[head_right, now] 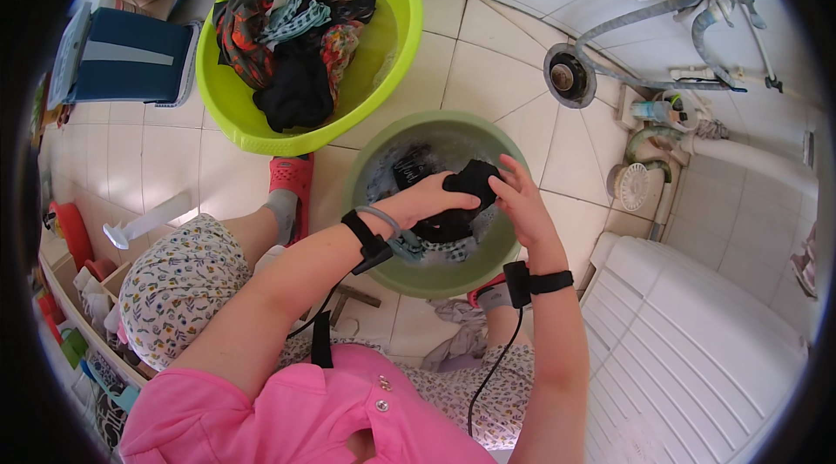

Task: The person is hand washing a black garment in a basin of soapy water on the floor.

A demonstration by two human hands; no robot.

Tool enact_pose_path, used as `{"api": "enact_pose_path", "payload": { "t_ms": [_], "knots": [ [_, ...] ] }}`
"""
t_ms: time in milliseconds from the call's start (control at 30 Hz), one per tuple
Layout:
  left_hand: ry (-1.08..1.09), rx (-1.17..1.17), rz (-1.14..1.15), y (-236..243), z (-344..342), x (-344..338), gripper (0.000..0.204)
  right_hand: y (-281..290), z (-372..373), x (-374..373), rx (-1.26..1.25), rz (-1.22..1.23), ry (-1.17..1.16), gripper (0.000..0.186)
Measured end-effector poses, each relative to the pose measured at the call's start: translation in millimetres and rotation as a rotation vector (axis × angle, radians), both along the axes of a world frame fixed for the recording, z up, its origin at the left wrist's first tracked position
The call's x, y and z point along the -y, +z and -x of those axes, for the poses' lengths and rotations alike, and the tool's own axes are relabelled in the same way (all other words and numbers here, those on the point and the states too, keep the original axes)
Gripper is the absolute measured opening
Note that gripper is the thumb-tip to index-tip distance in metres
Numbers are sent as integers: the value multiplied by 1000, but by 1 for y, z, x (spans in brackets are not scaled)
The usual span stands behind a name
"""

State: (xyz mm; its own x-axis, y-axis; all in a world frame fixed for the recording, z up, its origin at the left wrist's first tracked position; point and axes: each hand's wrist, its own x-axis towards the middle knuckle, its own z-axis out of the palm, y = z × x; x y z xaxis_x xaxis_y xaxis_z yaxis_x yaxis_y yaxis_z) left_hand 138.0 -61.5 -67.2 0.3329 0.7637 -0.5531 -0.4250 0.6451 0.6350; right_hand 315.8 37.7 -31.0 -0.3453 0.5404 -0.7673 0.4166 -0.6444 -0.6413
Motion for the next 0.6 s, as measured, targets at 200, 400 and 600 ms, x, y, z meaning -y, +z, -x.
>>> {"api": "enact_pose_path", "payload": {
  "t_ms": [200, 400, 600],
  "knots": [
    [-12, 660, 277, 27, -9, -8, 44, 8, -1, 8, -739, 81, -188, 86],
    [5, 911, 354, 43, -17, -9, 47, 10, -8, -1, -783, 72, -128, 65],
    [-127, 328, -33, 44, -19, -13, 47, 37, 3, -12, -449, -17, -21, 27]
  ]
}}
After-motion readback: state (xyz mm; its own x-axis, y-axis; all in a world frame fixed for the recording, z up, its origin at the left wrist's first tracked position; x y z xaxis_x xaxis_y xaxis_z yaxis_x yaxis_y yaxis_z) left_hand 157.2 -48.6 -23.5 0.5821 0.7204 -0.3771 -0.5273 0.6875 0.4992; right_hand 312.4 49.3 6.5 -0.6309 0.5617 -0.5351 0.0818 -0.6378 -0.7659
